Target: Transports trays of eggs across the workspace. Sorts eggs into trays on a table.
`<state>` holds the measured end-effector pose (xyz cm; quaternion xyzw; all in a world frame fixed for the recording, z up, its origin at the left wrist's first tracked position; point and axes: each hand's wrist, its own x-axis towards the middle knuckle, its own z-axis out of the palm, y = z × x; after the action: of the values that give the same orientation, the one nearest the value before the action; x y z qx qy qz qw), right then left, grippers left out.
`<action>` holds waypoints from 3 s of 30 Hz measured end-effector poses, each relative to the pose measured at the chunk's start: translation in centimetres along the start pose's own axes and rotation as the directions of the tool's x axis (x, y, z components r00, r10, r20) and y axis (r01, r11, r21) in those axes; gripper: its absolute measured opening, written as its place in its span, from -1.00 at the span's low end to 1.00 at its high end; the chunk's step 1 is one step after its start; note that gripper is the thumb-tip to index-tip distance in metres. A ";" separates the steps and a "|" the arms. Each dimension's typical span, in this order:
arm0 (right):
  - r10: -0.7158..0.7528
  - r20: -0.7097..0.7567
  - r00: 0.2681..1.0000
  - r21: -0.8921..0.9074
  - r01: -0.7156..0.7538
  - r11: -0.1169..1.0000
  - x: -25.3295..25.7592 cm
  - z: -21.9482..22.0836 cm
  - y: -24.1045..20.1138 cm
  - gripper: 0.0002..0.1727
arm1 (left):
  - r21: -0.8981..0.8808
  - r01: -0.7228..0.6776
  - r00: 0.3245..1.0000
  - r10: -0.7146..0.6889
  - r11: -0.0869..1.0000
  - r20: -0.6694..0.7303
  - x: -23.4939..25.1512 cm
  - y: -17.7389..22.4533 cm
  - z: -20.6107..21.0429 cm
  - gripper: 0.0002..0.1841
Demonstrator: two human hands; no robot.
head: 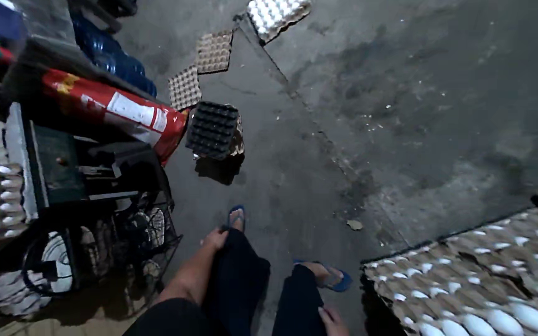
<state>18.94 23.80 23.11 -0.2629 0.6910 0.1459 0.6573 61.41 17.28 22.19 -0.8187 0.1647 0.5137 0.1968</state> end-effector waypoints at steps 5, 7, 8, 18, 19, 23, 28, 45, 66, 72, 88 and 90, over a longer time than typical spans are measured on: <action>0.092 -0.015 0.996 -0.305 -0.092 0.948 1.0 6.4 -6.0 -0.39 | -0.393 0.130 0.991 -0.107 0.911 0.079 7.8 -5.5 -3.6 -0.35; 0.106 -0.014 0.994 -0.343 -0.104 0.933 1.1 10.2 -9.2 -0.41 | -0.631 0.054 0.998 -0.022 0.774 0.057 11.2 -3.4 -5.8 -0.38; 0.110 0.009 0.994 -0.364 -0.099 0.926 1.2 12.5 -10.8 -0.42 | -0.711 -0.008 0.998 0.045 0.703 0.033 13.0 -1.7 -7.2 -0.41; -0.137 0.427 0.894 -0.351 0.303 0.886 -0.6 29.4 -34.6 -0.42 | -0.999 0.051 0.997 -0.057 0.016 0.050 23.0 14.6 -19.0 0.06; -0.160 0.445 0.881 -0.352 0.336 0.874 -0.9 29.4 -36.1 -0.43 | -0.997 0.071 0.995 -0.069 -0.014 0.072 22.8 15.2 -19.7 0.07; -0.223 0.368 0.903 -0.325 0.350 0.879 0.5 27.7 -38.4 -0.49 | -0.972 0.013 1.000 -0.018 -0.236 0.018 21.2 17.8 -21.4 -0.33; -0.166 0.310 0.936 -0.360 0.277 0.891 4.4 23.7 -42.0 -0.46 | -0.991 -0.124 0.980 0.147 -0.057 -0.131 17.3 20.0 -19.5 -0.48; -0.057 -0.049 0.997 -0.149 0.049 0.988 17.1 21.4 -53.4 -0.42 | -0.379 -0.397 0.904 0.285 0.836 -0.320 25.1 18.2 -19.7 -0.54; -0.147 -0.168 0.975 0.036 0.155 0.987 30.3 25.3 -66.9 -0.24 | -0.929 -0.051 0.998 0.050 0.366 -0.035 37.5 11.4 -37.3 -0.19; -0.163 -0.276 0.947 0.228 0.229 0.946 27.5 22.2 -63.1 -0.34 | -0.884 -0.258 0.965 0.146 0.390 -0.218 30.7 13.8 -35.6 -0.28; 0.185 -0.273 0.944 0.810 0.122 0.574 38.6 7.2 -45.9 -0.20 | -0.140 -0.535 0.843 0.536 0.833 -0.035 35.1 42.6 -21.5 -0.28; 0.224 -0.248 0.943 0.856 0.105 0.505 39.8 7.0 -46.9 -0.24 | -0.088 -0.565 0.825 0.565 0.820 -0.024 36.2 44.1 -21.3 -0.29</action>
<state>50.86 -17.58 -9.99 0.1021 0.7790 -0.2392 0.5705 72.32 -33.93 -8.93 -0.7406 0.3760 0.5569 -0.0014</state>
